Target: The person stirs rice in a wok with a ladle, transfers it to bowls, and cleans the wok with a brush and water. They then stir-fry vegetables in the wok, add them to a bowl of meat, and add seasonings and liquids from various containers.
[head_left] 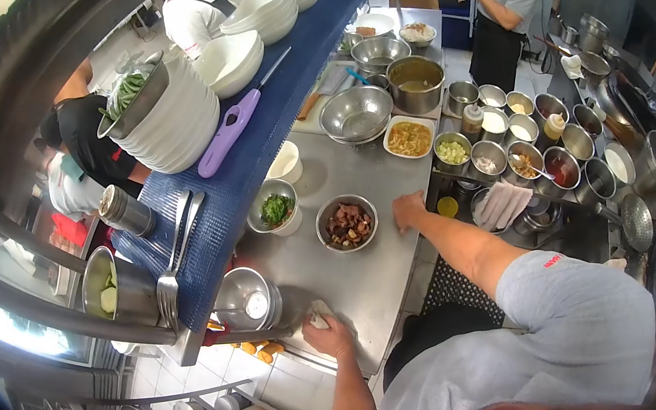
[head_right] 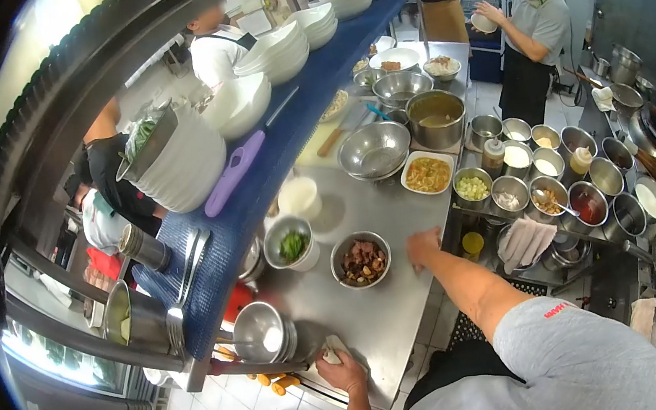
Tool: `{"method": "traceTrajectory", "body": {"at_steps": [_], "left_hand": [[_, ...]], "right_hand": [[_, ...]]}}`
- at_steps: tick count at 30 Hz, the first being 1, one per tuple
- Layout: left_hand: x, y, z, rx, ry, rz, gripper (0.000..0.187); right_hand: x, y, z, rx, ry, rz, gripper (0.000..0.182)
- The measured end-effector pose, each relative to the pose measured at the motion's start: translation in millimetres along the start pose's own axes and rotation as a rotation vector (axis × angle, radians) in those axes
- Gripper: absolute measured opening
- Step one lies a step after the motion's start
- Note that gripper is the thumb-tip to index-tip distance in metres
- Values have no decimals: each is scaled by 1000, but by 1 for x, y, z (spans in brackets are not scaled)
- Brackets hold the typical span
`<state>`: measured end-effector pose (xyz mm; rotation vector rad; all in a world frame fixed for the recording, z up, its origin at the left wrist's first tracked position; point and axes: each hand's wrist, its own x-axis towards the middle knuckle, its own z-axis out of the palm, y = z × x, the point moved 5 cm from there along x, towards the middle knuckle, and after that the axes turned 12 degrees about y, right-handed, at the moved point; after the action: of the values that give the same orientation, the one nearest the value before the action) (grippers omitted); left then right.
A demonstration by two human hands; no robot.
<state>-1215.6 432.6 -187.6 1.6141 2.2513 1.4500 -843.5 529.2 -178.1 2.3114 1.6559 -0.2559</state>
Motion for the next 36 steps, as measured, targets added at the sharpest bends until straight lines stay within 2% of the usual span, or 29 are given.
{"method": "traceTrajectory", "body": {"at_steps": [1,5,7,11,13,17,25,28,31,36], "left_hand": [[0,0,1,-5,3,3,38],[0,0,2,-3,-6,14,38],[1,2,0,-3,-21,9,38],[0,3,0,-13,-19,9,39],[1,3,-1,-21,-12,9,39],[1,5,-3,-21,-24,-12,40],[-2,-4,2,2,-12,-10,45],[-2,-4,2,-2,-3,16,46],[-1,-4,2,10,-52,-2,44],[1,0,-1,10,-43,-6,43]], "right_hand": [[0,0,-1,-25,-49,-9,67],[0,0,-2,-4,-64,-12,65],[-1,0,-3,14,-9,34,45],[-3,-1,-7,5,0,63,45],[-3,-1,-5,12,-92,32,60],[-4,-1,-6,55,-45,30,60],[-2,-2,-7,24,-146,32,61],[3,-3,-2,2,-58,46,58],[5,-2,-1,-11,-133,51,57],[6,-2,1,-30,-45,77,58]]}}
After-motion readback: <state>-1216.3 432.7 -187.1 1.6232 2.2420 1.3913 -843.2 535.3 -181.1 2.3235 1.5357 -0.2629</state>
